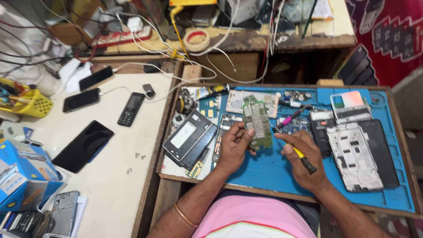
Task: The person repairs a disassembled mobile phone at a workbench. They use a screwdriver to work on the phone's internal components, manipulate the phone frame and battery area by hand, and later lift and work on a green circuit board with the screwdriver.
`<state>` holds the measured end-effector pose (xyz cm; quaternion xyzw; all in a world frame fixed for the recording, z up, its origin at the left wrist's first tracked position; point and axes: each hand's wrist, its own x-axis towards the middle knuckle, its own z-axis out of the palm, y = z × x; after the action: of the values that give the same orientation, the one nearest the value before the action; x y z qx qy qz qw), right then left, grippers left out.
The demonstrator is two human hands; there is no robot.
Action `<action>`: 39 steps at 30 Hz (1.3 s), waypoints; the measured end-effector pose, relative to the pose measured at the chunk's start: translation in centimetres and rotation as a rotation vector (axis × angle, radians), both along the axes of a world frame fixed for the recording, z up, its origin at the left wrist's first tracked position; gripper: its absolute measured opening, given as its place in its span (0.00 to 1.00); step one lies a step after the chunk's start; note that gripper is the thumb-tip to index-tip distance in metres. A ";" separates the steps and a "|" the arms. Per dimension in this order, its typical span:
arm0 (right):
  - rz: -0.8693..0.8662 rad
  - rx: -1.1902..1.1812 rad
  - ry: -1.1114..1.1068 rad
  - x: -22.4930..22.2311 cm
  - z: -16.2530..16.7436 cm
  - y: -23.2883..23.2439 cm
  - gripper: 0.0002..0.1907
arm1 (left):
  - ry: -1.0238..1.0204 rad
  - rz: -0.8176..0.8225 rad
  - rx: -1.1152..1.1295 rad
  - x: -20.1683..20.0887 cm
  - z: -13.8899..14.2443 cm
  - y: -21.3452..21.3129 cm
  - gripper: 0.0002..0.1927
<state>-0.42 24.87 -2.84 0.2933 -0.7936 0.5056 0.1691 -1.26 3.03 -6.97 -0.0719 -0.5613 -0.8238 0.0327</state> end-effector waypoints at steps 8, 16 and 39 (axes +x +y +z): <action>-0.101 -0.140 0.086 0.9 0.1 0.2 0.09 | 0.040 -0.009 -0.051 0.7 0.5 0.4 0.20; -0.147 -0.232 0.039 0.8 0.0 0.4 0.09 | -0.012 0.013 -0.063 0.5 0.3 0.3 0.24; -0.027 0.134 0.209 0.7 0.6 -0.5 0.16 | 0.037 0.000 -0.157 1.1 -0.1 0.7 0.26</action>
<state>0.27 24.42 -2.27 0.3443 -0.8075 0.4158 0.2377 -0.21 3.74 -7.06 -0.0896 -0.6237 -0.7756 0.0373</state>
